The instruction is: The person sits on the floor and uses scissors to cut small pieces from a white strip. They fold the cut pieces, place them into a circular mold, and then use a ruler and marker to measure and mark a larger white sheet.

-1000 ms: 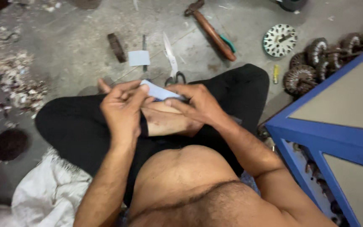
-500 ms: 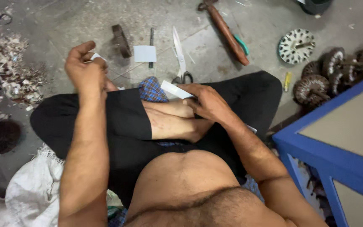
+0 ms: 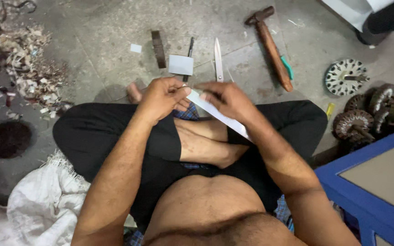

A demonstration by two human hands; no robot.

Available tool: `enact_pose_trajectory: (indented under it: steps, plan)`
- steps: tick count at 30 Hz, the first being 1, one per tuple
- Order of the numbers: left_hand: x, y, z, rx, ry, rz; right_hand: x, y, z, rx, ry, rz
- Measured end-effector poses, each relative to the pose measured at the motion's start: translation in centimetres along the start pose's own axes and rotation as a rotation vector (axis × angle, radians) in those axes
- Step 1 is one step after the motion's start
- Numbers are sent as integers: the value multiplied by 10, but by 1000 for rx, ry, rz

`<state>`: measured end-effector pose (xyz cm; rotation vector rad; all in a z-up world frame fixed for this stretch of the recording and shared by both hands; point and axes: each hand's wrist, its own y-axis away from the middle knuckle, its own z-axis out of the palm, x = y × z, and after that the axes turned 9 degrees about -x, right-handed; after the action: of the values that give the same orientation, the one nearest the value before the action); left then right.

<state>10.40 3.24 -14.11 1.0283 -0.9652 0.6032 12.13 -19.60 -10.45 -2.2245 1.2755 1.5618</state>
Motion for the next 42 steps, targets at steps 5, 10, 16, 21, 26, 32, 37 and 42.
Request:
enact_pose_trajectory:
  steps: [5, 10, 16, 21, 26, 32, 37, 42]
  plan:
    - [-14, -7, -6, -43, 5, -27, 25, -71, -19, 232, 500, -262]
    - [-17, -7, -9, -54, 54, -10, 50, -113, -15, 178, 842, -276]
    - [-1, 1, -4, -84, 114, 6, 67, -70, -23, 145, 866, -145]
    - [21, 27, 10, -69, 90, 113, 49, 13, -26, 261, 459, -128]
    - [28, 55, 30, -55, 6, 279, 22, 83, -9, 264, 231, 12]
    - [21, 82, 64, 151, -302, 403, -8, 126, 37, 339, -76, 91]
    - [2, 87, 90, 352, -355, 435, -24, 141, 56, 444, -100, 101]
    - [-19, 84, 115, 500, -419, 403, -32, 144, 86, 533, 51, -14]
